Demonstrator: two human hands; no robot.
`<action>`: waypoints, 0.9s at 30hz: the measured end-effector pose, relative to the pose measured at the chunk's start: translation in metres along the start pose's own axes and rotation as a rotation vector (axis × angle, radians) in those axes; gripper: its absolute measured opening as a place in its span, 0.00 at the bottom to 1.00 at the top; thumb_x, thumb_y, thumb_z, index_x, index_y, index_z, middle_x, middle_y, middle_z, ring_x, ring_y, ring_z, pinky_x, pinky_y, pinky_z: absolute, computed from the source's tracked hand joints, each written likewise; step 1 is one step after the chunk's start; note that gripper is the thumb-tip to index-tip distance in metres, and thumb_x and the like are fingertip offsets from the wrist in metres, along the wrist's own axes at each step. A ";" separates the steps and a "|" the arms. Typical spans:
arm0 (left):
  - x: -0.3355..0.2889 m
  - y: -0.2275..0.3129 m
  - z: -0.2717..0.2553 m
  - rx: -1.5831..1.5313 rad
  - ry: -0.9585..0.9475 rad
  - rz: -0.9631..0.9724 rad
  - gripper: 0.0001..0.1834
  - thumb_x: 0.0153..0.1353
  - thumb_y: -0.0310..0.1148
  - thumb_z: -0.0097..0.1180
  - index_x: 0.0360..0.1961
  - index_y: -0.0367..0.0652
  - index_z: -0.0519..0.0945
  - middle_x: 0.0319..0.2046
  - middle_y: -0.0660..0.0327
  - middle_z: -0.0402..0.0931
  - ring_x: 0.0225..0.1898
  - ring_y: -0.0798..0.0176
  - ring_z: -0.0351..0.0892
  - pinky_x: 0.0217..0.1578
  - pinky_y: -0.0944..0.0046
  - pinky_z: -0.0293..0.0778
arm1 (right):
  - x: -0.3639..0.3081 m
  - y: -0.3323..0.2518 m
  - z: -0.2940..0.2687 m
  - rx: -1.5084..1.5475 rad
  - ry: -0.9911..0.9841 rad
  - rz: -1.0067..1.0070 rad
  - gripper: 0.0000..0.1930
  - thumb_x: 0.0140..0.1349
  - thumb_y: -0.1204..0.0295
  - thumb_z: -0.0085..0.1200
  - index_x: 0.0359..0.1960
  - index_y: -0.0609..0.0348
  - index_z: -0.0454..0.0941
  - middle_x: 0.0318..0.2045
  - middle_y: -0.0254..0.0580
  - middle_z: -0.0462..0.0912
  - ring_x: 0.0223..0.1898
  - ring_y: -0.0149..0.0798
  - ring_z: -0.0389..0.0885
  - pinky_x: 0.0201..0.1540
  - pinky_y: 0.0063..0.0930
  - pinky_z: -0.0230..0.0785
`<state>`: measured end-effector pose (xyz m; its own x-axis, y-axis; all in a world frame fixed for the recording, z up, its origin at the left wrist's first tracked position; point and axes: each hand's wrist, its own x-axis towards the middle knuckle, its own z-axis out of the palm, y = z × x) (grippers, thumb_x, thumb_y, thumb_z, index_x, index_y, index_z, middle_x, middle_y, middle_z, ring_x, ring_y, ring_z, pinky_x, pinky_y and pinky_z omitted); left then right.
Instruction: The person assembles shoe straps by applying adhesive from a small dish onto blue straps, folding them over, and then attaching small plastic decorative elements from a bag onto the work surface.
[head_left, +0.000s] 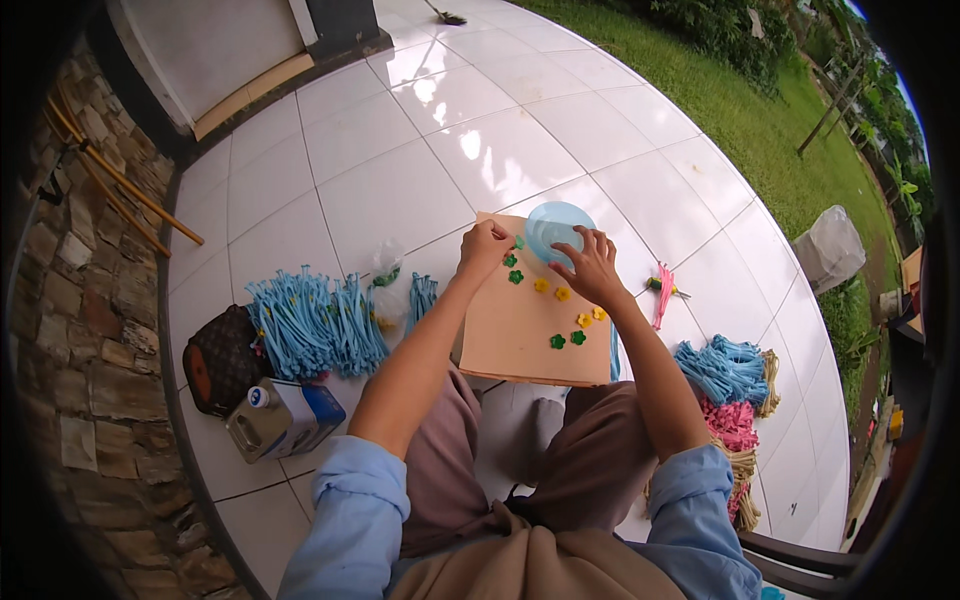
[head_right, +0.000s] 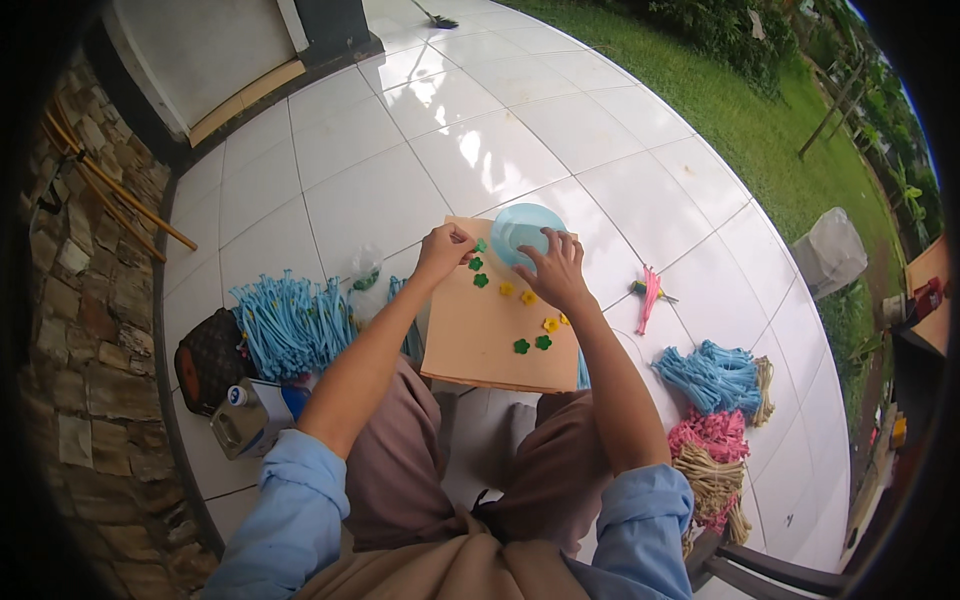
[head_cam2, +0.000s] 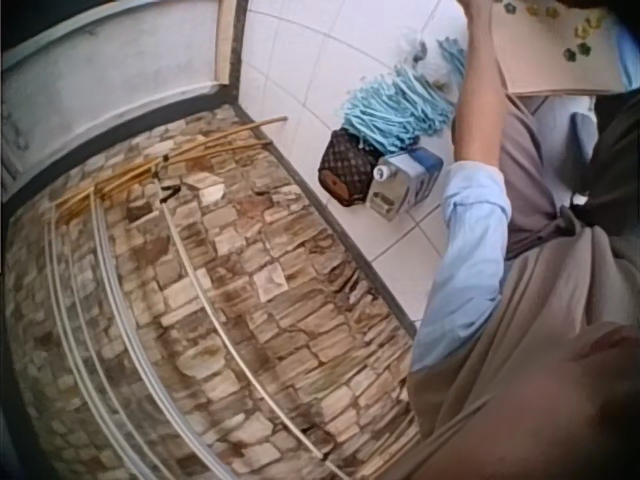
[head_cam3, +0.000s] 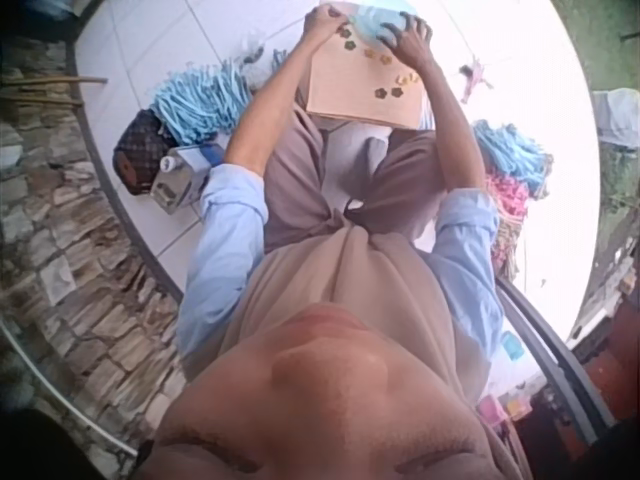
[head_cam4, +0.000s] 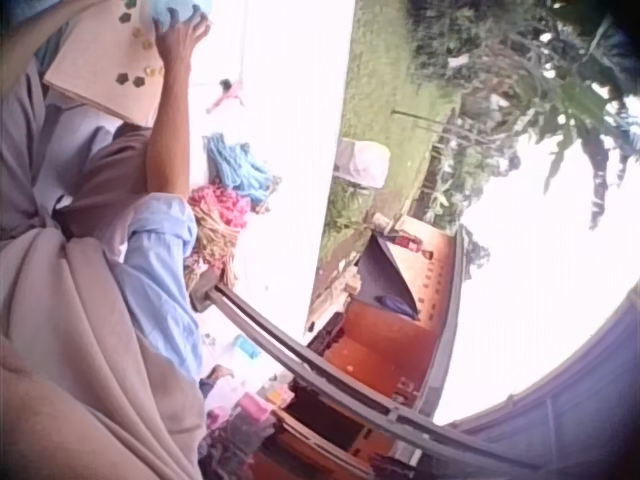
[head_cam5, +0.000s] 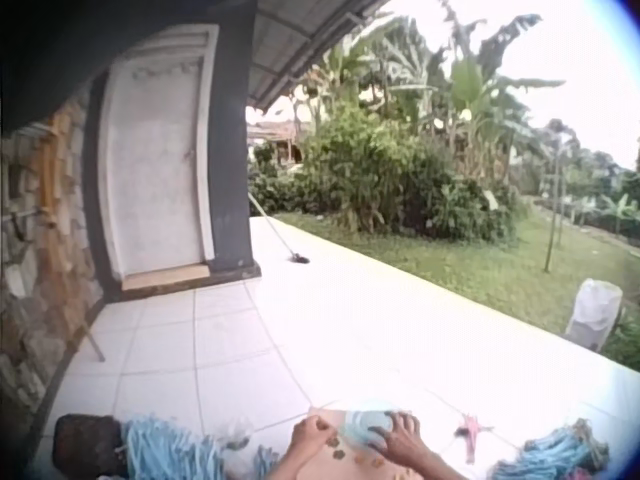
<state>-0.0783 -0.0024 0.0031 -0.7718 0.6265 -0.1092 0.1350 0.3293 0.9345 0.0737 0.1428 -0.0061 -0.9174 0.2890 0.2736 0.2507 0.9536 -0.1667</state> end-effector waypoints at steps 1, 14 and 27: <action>0.002 0.000 0.000 -0.003 0.011 0.011 0.08 0.50 0.28 0.56 0.27 0.33 0.74 0.24 0.57 0.77 0.24 0.70 0.78 0.27 0.72 0.78 | 0.001 -0.001 0.001 0.000 -0.004 0.001 0.16 0.54 0.56 0.52 0.45 0.39 0.75 0.55 0.47 0.60 0.58 0.52 0.53 0.58 0.53 0.42; 0.003 0.002 0.000 -0.031 -0.019 0.012 0.08 0.51 0.29 0.56 0.28 0.33 0.75 0.25 0.57 0.77 0.24 0.69 0.79 0.28 0.72 0.78 | 0.010 -0.006 -0.002 -0.076 0.044 -0.030 0.16 0.52 0.54 0.54 0.43 0.39 0.75 0.52 0.43 0.64 0.56 0.48 0.57 0.57 0.48 0.46; -0.006 0.017 0.004 -0.309 -0.127 -0.189 0.11 0.55 0.32 0.53 0.33 0.33 0.77 0.29 0.58 0.78 0.30 0.69 0.78 0.33 0.71 0.76 | 0.014 -0.034 -0.038 0.115 0.312 -0.246 0.17 0.46 0.77 0.56 0.38 0.39 0.79 0.50 0.35 0.66 0.52 0.45 0.60 0.54 0.42 0.54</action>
<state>-0.0686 0.0025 0.0179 -0.6793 0.6641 -0.3123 -0.2111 0.2308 0.9498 0.0636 0.1172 0.0391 -0.8034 0.0821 0.5898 -0.0167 0.9869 -0.1602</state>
